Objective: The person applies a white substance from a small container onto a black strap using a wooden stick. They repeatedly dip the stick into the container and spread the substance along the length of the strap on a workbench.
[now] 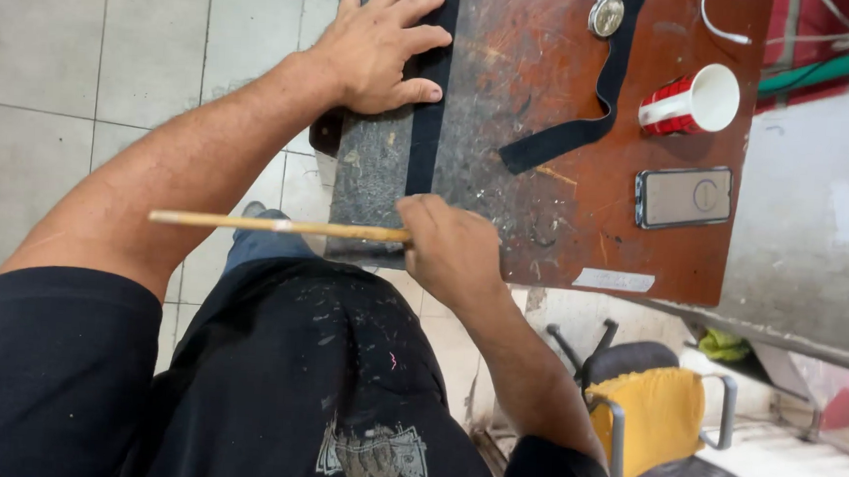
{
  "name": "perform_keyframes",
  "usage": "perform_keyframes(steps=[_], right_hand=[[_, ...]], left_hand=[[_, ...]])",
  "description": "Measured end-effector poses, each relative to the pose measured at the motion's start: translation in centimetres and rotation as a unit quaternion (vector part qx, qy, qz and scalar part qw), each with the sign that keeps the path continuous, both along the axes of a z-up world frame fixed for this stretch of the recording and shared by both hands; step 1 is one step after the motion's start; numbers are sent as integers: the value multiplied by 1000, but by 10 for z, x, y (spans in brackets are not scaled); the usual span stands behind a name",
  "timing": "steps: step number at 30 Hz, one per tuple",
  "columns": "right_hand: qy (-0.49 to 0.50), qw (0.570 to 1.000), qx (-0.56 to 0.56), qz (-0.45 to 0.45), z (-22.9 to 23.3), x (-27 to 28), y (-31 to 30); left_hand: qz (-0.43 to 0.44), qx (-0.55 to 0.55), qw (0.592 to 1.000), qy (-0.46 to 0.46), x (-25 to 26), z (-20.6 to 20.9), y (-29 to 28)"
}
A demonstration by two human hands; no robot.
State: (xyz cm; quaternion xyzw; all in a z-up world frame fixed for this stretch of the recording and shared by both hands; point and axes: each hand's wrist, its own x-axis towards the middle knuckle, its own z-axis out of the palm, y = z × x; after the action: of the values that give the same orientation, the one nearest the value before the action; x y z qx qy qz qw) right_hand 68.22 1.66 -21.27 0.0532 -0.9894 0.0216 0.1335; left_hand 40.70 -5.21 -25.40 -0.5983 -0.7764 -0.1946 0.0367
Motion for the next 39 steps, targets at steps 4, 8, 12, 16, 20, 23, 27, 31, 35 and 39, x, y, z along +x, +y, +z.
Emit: perform_keyframes(steps=[4, 8, 12, 16, 20, 23, 27, 31, 35, 39], right_hand=[[18, 997, 9, 70, -5, 1, 10], [35, 996, -12, 85, -6, -3, 17], [11, 995, -27, 93, -17, -6, 20], [36, 996, -22, 80, -18, -9, 18], [-58, 992, -93, -58, -3, 1, 36], [86, 958, -238, -136, 31, 16, 46], [258, 737, -600, -173, 55, 34, 54], [281, 794, -538, -29, 52, 56, 60], [278, 773, -560, -110, 51, 66, 37], [268, 762, -584, -86, 52, 49, 19]], left_hand=[[20, -31, 999, -36, 6, 6, 0], [39, -100, 992, -70, 14, 26, -5], [43, -105, 990, -90, 18, 20, -7], [44, -117, 988, -91, 20, 27, -7], [14, 19, 1000, 19, 19, 14, -15], [-53, 148, 986, 60, 45, 22, -27], [-126, -17, 992, 21, 92, 29, -48], [-140, -77, 986, -47, 102, 36, -55], [-181, 32, 981, 59, 110, 28, -57], [-190, 114, 970, 97, 105, 14, -52]])
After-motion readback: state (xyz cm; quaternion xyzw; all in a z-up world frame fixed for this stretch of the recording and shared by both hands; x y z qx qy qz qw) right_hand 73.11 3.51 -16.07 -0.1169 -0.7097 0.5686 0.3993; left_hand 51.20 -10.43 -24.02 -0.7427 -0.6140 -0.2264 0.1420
